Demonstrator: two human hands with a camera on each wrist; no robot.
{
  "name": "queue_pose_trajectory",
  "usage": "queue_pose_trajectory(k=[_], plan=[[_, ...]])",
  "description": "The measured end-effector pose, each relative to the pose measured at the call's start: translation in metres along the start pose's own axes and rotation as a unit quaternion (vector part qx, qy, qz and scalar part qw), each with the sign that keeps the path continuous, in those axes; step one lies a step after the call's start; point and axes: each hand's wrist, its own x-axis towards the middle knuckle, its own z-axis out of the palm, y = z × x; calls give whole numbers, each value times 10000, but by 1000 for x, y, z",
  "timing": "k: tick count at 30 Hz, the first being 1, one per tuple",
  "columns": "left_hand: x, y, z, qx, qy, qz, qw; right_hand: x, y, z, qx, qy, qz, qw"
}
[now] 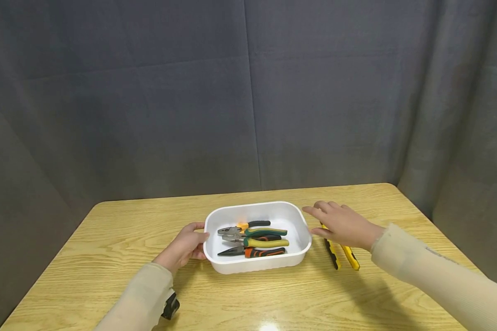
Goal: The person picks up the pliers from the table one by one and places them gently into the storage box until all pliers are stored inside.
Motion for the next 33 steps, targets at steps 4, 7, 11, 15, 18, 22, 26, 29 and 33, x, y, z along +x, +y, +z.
queue_pose_trajectory(k=[4, 7, 11, 15, 18, 22, 26, 29, 33], plan=[[1, -1, 0, -23, 1, 7, 10000, -7, 0, 2, -196, 71, 242, 9995], [2, 0, 0, -16, -3, 21, 10000, -10, 0, 5, -273, 143, 490, 9983], [2, 0, 1, -18, 6, 11, 10000, -14, 0, 10, -401, 199, 793, 9958], [3, 0, 2, -45, 15, -22, 10000, -18, 0, 15, -408, 191, 1105, 9929], [3, -1, 2, -57, 16, -32, 10000, -21, -1, 21, -228, 118, 1340, 9907], [3, 0, 2, -32, 16, -33, 10000, -24, -2, 27, 13, 45, 1632, 9866], [2, 0, 2, -22, 4, -30, 10000, -24, -4, 32, 311, -84, 1919, 9809], [2, 0, 1, -35, -5, -24, 10000, -24, -4, 35, 548, -215, 2097, 9760], [3, -1, 1, -64, -11, -16, 10000, -24, -3, 40, 693, -335, 2301, 9701]])
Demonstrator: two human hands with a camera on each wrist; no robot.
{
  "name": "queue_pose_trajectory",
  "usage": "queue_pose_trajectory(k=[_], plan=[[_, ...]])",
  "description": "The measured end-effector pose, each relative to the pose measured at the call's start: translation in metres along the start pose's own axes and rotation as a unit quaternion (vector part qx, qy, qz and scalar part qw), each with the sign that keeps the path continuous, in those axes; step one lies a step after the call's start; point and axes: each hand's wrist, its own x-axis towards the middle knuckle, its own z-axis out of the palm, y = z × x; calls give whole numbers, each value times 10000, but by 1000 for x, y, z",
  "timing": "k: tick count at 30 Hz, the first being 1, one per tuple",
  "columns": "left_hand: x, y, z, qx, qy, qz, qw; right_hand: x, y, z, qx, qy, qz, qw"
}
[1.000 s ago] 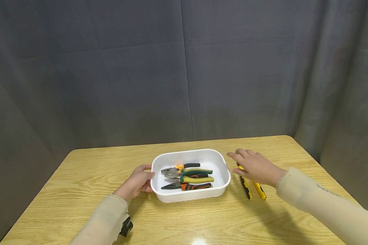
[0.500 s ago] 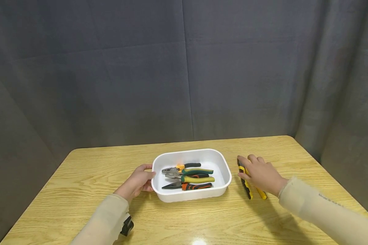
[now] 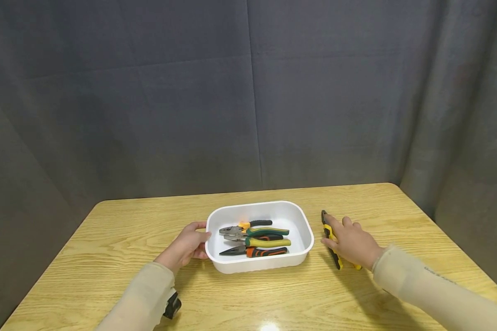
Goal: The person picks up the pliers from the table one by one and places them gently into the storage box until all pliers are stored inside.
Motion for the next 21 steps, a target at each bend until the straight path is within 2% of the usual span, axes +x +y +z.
queue_pose_trajectory(k=[8, 21], plan=[[0, 0, 1, -19, 10, 28, 10000, 1, 3, 9, -172, -241, 317, 9991], [1, -1, 0, -30, 30, 22, 10000, 10, 6, 19, 0, -677, 752, 9949]])
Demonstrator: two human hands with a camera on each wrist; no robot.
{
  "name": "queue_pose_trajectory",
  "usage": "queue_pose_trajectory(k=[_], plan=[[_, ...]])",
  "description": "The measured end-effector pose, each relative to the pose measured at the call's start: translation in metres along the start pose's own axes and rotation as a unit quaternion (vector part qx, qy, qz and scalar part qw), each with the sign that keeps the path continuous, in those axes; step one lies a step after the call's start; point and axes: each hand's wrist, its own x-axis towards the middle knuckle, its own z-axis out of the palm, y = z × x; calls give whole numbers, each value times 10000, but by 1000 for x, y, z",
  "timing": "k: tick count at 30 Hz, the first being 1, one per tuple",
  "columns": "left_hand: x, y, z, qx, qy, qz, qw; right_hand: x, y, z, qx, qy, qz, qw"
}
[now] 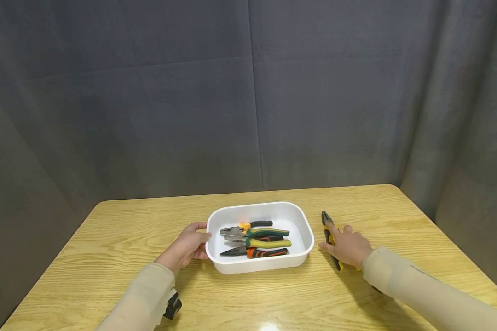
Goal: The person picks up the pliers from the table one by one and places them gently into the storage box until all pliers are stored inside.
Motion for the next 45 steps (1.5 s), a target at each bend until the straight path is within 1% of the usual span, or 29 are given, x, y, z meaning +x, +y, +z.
queue_pose_trajectory(k=[4, 7, 13, 18, 26, 32, 34, 37, 39, 41, 45], plan=[[0, 1, 0, 10, 29, -34, 10000, 3, 0, 2, -22, -148, 60, 9999], [0, 2, 1, 19, 29, -38, 10000, 4, -1, 0, -6, -354, 25, 9994], [-1, 1, -1, 12, 9, -13, 10000, 7, -2, -5, 434, -870, -57, 9952], [0, 1, -2, 39, 42, 9, 10000, 11, -4, -9, 565, -978, -11, 9936], [0, 0, -1, 80, 59, 21, 9999, 10, -9, -12, 484, -854, 59, 9952], [-2, 0, 0, 125, 51, 53, 9999, 7, -2, -10, 632, -774, 341, 9944], [-2, 0, 0, 125, 42, 56, 9999, 7, 1, -8, 692, -739, 377, 9941], [-2, 1, 1, 122, 42, 45, 9999, 6, 5, -5, 779, -665, 325, 9942], [-3, 1, 1, 128, 58, 40, 9999, 6, 7, -4, 725, -577, 206, 9955], [-3, 2, 1, 151, 67, 36, 9999, 5, 9, -3, 594, -483, 99, 9970], [-4, 2, 1, 152, 68, 35, 9999, 4, 9, -8, 156, -247, -38, 9996]])
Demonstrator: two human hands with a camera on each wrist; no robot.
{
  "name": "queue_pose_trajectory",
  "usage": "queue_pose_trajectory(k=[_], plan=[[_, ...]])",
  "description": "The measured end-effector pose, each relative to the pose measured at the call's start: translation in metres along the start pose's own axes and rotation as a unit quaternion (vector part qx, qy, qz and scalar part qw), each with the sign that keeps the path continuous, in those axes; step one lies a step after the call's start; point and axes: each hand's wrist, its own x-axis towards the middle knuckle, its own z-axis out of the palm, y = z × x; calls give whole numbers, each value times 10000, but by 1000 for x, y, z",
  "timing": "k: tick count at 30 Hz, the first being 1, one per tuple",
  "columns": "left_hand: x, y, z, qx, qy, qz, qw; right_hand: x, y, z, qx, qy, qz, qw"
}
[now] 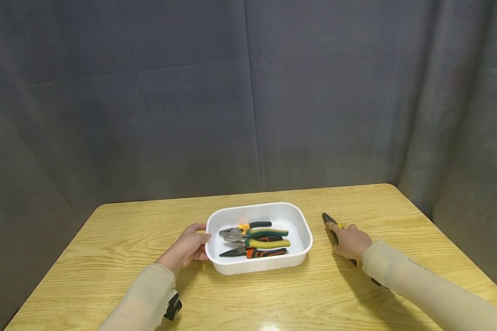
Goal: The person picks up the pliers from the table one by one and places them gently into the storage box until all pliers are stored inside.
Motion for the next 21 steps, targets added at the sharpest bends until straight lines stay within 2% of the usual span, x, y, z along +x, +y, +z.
queue_pose_trajectory(k=[4, 8, 21], plan=[[2, -1, 0, -8, 20, -23, 10000, -4, -1, -7, -251, 140, 77, 9996], [3, -3, 0, -18, 42, -37, 10000, -6, 1, -9, -178, 331, 125, 9992], [3, -3, 0, -28, 2, 14, 10000, -17, 4, -9, -251, 1203, -347, 9918]])
